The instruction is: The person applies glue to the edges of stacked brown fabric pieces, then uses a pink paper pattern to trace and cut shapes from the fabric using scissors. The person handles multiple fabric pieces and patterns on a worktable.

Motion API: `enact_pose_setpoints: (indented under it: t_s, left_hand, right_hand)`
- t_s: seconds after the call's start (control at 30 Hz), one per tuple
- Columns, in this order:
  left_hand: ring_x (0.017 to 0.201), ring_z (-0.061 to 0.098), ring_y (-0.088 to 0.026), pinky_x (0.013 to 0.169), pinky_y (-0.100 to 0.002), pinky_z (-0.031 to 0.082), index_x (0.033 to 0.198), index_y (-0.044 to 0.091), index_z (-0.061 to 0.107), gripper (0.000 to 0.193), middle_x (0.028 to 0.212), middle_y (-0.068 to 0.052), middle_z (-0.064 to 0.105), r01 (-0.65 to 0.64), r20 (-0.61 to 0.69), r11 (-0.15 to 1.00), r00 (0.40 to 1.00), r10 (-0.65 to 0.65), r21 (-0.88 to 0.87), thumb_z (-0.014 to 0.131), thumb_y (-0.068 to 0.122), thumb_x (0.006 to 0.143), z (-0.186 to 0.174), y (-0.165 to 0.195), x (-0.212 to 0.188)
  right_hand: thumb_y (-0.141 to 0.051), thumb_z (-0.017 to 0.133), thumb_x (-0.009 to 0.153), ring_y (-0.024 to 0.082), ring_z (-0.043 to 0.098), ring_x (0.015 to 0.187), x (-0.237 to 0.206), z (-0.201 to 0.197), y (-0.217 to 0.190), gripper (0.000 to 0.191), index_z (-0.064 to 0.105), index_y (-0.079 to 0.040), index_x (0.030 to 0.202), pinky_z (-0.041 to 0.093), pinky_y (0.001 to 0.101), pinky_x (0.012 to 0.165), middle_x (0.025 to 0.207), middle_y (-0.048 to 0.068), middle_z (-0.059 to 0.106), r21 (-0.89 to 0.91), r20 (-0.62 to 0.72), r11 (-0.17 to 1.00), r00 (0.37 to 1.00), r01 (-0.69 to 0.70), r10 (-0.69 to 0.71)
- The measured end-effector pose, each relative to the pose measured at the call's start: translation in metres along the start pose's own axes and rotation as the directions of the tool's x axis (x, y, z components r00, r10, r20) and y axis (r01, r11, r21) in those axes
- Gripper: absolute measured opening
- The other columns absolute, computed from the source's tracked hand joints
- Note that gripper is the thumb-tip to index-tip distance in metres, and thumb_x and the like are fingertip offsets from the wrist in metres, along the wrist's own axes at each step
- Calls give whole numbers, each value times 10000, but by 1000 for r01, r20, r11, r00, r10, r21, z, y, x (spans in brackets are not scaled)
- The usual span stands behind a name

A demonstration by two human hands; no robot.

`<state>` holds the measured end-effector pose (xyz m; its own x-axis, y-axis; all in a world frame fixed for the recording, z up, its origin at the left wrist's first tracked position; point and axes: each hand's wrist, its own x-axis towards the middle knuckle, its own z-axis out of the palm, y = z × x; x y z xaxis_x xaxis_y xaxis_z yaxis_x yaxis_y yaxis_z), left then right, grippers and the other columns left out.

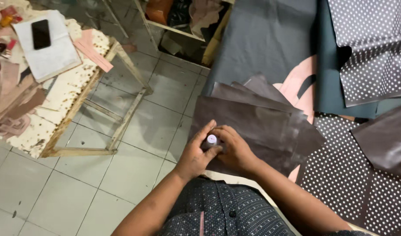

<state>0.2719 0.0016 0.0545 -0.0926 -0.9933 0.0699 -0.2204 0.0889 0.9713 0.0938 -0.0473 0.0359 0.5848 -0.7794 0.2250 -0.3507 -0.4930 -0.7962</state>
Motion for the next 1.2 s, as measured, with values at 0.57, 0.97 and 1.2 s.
enact_pose_setpoints:
  t_s: [0.57,0.97,1.2]
  left_hand:
    - [866,716,-243,773,-376,571,1078,53,655,299,950,-107,730,76,-437,993,899,-28,92,726,279,896,-124,-72,-14]
    - [1001,692,-307,885,-428,536,1182,51,586,386,1099,-140,700,400,-841,846,532,99,352,793,196,891,-492,-250,38]
    - [1101,682,-346,916,-439,529,1297,69,561,496,1226,-172,681,510,-853,832,514,-90,219,776,255,890,-529,-268,48]
  right_hand:
    - [-222,848,716,411,506,1301,20,45,-35,704,563,-62,1340,482,454,1010,1476,196,429,-420,-3,865,954,-274,301]
    - [-299,765,807,350,543,1325,45,108,-5,588,629,-86,1338,483,436,1048,1505,140,503,-495,-361,595,773,-633,522]
    - [-304,758,829,380,522,1354,41,125,-5,616,610,-51,1371,463,449,1071,1536,175,480,-498,-414,523,720,-692,558]
